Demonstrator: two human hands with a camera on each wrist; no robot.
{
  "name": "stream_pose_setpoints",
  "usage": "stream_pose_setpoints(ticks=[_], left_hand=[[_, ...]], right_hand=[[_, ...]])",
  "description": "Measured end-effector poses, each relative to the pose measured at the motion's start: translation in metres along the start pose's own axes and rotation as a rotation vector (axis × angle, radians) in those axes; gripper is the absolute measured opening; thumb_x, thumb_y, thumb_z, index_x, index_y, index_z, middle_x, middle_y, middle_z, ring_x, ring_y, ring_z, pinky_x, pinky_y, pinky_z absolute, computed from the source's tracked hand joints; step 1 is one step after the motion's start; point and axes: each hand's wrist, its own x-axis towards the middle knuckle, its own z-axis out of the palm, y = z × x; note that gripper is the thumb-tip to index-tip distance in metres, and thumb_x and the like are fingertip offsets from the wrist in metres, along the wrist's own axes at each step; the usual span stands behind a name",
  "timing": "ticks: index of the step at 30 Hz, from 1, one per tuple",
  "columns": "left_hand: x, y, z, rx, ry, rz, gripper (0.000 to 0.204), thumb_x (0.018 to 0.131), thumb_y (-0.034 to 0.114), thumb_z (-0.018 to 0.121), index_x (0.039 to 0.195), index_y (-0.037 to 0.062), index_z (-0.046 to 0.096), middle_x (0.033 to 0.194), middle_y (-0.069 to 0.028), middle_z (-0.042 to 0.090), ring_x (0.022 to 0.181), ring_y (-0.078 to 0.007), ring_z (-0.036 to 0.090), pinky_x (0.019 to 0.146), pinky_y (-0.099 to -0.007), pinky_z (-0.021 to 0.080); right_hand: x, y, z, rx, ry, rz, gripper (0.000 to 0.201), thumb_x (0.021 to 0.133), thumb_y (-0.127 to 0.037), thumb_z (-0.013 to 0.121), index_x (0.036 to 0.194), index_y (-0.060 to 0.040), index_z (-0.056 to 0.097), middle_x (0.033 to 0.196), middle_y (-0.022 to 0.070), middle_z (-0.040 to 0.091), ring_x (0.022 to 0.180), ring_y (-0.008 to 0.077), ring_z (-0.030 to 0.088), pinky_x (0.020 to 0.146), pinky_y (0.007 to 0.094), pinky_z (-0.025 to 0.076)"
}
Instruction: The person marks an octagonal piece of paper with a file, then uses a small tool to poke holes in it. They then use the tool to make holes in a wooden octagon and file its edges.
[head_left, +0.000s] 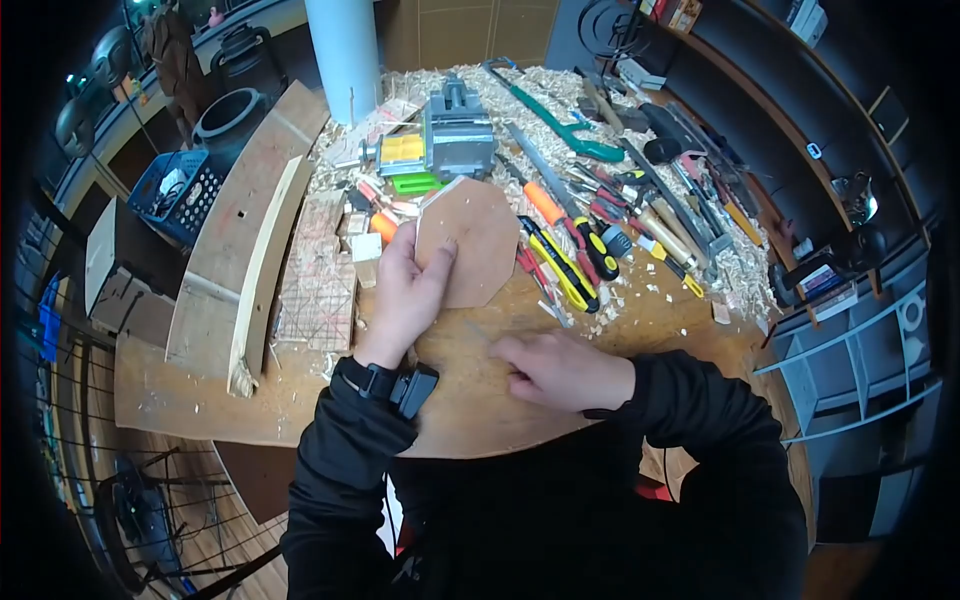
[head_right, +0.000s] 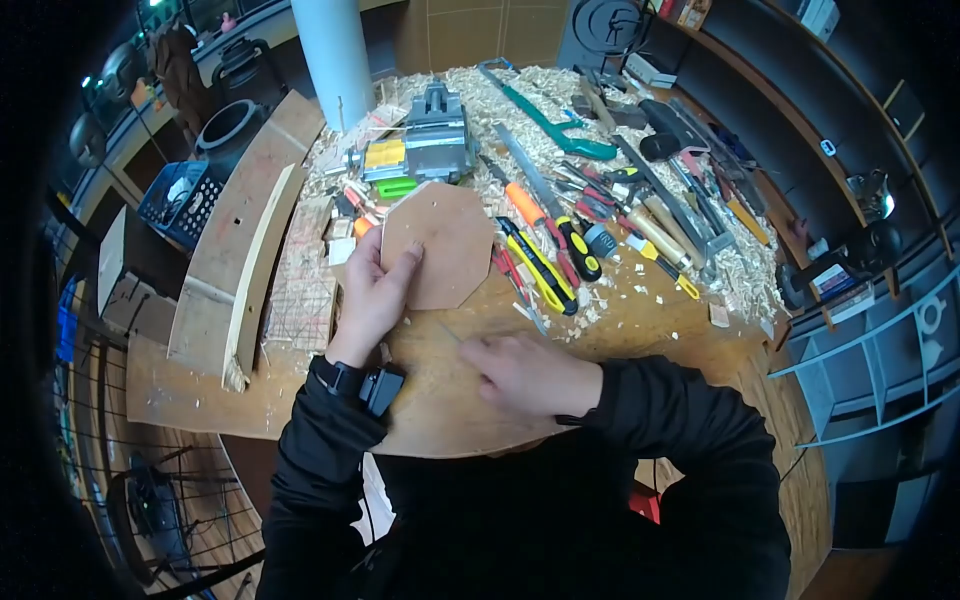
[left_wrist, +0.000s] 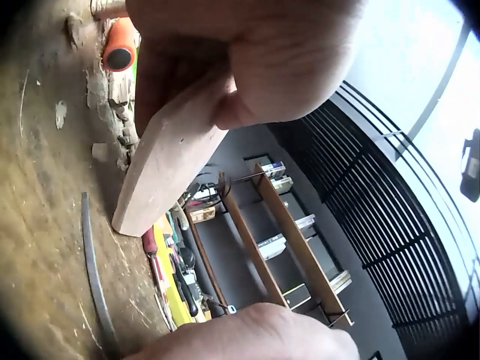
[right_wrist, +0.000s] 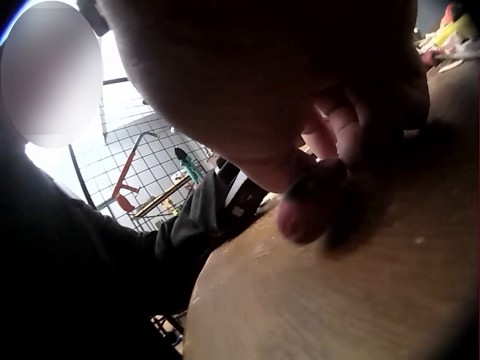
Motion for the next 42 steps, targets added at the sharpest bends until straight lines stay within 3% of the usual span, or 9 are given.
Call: stream_pose_setpoints(ticks=[7, 9, 14, 21, 25, 28, 31, 35, 42], left_hand=[[0.004, -0.005, -0.003, -0.013, 0.029, -0.013, 0.023, 0.101, 0.019, 0.051, 0.103, -0.0027, 0.059, 0.085, -0.0018, 0.061, 0.076, -0.0059, 0.051, 0.067, -0.0236, 0.045], [0.005, -0.007, -0.005, -0.002, 0.037, -0.015, 0.024, 0.102, 0.02, 0.05, 0.097, -0.0019, 0.059, 0.08, 0.0003, 0.058, 0.072, -0.0052, 0.049, 0.064, -0.0234, 0.043], [0.01, -0.03, -0.012, 0.021, -0.013, -0.07, 0.031, 0.103, 0.024, 0.05, 0.086, -0.0001, 0.061, 0.071, 0.0042, 0.054, 0.067, -0.0034, 0.045, 0.061, -0.0221, 0.04], [0.006, -0.026, -0.011, -0.153, -0.126, -0.173, 0.037, 0.105, 0.029, 0.046, 0.089, 0.0007, 0.064, 0.076, 0.0044, 0.06, 0.067, -0.0019, 0.048, 0.061, -0.0215, 0.042], [0.003, -0.015, -0.009, -0.175, -0.194, -0.247, 0.039, 0.105, 0.03, 0.045, 0.102, -0.0012, 0.068, 0.086, 0.0004, 0.067, 0.074, -0.0042, 0.057, 0.068, -0.022, 0.047], [0.004, -0.02, -0.015, -0.149, -0.277, -0.283, 0.039, 0.105, 0.03, 0.045, 0.108, -0.0019, 0.067, 0.092, -0.0023, 0.07, 0.079, -0.0058, 0.061, 0.072, -0.0226, 0.049], [0.004, -0.021, -0.017, -0.15, -0.317, -0.282, 0.039, 0.105, 0.029, 0.045, 0.108, -0.0021, 0.067, 0.091, -0.0025, 0.07, 0.078, -0.0057, 0.061, 0.072, -0.0227, 0.049], [0.003, -0.014, -0.017, -0.06, -0.317, -0.287, 0.039, 0.105, 0.03, 0.045, 0.107, -0.0022, 0.067, 0.091, -0.0024, 0.07, 0.078, -0.0055, 0.061, 0.072, -0.0223, 0.049], [0.003, -0.017, -0.018, 0.007, -0.309, -0.325, 0.039, 0.105, 0.031, 0.046, 0.103, -0.0003, 0.068, 0.087, 0.0, 0.068, 0.075, -0.0042, 0.058, 0.07, -0.0216, 0.047]], right_hand=[[-0.032, 0.04, -0.022, -0.087, 0.179, 0.008, 0.018, 0.079, -0.007, 0.064, 0.096, -0.0015, 0.062, 0.083, 0.0148, 0.061, 0.075, 0.0328, 0.064, 0.066, 0.0412, 0.051], [-0.031, 0.041, -0.035, -0.044, 0.491, -0.015, 0.013, 0.079, -0.003, 0.064, 0.092, -0.0021, 0.063, 0.081, 0.0148, 0.058, 0.074, 0.0353, 0.061, 0.07, 0.0416, 0.051], [0.006, 0.059, -0.06, -0.106, 0.682, -0.017, 0.017, 0.083, -0.003, 0.063, 0.1, -0.0029, 0.064, 0.081, 0.0132, 0.057, 0.08, 0.0323, 0.061, 0.075, 0.0393, 0.05], [0.012, 0.084, -0.053, -0.032, 0.552, 0.013, 0.017, 0.087, -0.006, 0.063, 0.102, -0.0053, 0.07, 0.091, 0.0123, 0.065, 0.088, 0.0302, 0.063, 0.076, 0.0368, 0.05], [0.007, 0.09, -0.052, 0.083, 0.618, 0.042, 0.011, 0.088, -0.009, 0.066, 0.095, -0.0017, 0.07, 0.09, 0.0108, 0.069, 0.083, 0.0239, 0.065, 0.072, 0.0335, 0.05], [-0.002, 0.095, -0.057, 0.241, 0.438, 0.062, 0.008, 0.087, -0.007, 0.067, 0.09, 0.0001, 0.069, 0.082, 0.0114, 0.067, 0.071, 0.0199, 0.063, 0.067, 0.0309, 0.049], [0.001, 0.1, -0.059, 0.355, 0.47, 0.133, 0.008, 0.086, -0.007, 0.067, 0.089, 0.0, 0.068, 0.08, 0.0107, 0.067, 0.071, 0.02, 0.063, 0.066, 0.0306, 0.048], [0.003, 0.097, -0.067, 0.24, 0.415, 0.073, 0.008, 0.09, -0.006, 0.066, 0.092, 0.0006, 0.069, 0.084, 0.0065, 0.067, 0.078, 0.0122, 0.061, 0.07, 0.0262, 0.048], [0.005, 0.119, -0.059, 0.384, 0.4, 0.064, 0.011, 0.086, -0.012, 0.068, 0.088, -0.001, 0.07, 0.073, 0.009, 0.062, 0.068, 0.0193, 0.059, 0.064, 0.0307, 0.047]])
